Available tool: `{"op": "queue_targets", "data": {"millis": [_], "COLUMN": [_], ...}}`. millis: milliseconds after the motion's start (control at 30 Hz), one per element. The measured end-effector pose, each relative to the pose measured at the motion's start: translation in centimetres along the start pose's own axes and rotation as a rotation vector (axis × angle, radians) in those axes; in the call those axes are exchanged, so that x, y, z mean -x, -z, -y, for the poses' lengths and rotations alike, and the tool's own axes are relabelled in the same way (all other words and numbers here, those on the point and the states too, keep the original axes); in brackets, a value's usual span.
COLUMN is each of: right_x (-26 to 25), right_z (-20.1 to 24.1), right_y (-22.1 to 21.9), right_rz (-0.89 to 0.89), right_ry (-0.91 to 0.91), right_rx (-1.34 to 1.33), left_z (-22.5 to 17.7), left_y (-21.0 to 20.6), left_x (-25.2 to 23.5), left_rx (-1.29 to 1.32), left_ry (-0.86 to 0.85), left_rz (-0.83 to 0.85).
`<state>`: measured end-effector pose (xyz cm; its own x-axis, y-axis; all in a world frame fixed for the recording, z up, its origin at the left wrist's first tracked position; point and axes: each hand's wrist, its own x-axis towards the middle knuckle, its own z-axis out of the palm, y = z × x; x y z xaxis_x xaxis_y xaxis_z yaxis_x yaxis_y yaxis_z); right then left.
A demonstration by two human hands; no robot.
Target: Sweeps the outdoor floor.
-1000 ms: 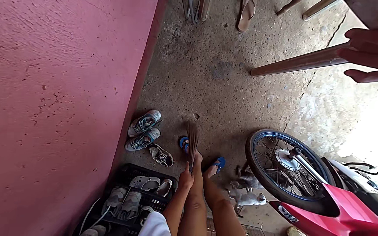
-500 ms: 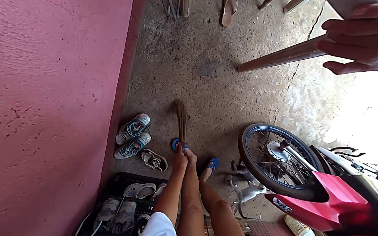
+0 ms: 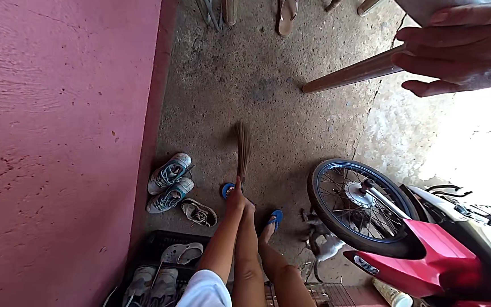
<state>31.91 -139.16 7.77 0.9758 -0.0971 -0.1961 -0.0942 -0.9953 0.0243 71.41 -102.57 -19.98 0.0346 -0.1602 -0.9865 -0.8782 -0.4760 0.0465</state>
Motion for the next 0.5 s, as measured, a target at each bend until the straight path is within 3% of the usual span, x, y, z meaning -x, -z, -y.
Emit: {"op": "queue_targets", "data": {"millis": [100, 167, 267, 333, 400, 500], "right_x": [-0.3, -0.9, -1.3, -1.4, -1.3, -1.0], "right_z": [0.1, 0.0, 0.0, 0.1, 0.2, 0.3], "right_y": [-0.1, 0.2, 0.6, 0.7, 0.8, 0.7], "right_rz": [-0.011, -0.036, -0.063, -0.047, -0.045, -0.033], "right_ry": [0.0, 0.012, 0.011, 0.013, 0.018, 0.016], "right_rx": [-0.003, 0.021, 0.025, 0.025, 0.034, 0.033], "left_z": [2.3, 3.2, 1.4, -0.6, -2.1, -1.9], "left_y": [-2.7, 1.7, 11.5, 15.2, 14.6, 6.0], "left_x": [3.5, 4.2, 4.0, 1.7, -1.8, -2.9], "left_rx": [-0.166, -0.18, -0.119, -0.036, 0.061, 0.012], "left_ry": [-0.07, -0.115, -0.14, -0.1, -0.051, -0.02], "left_rz": [0.228, 0.256, 0.102, -0.084, -0.21, -0.064]}}
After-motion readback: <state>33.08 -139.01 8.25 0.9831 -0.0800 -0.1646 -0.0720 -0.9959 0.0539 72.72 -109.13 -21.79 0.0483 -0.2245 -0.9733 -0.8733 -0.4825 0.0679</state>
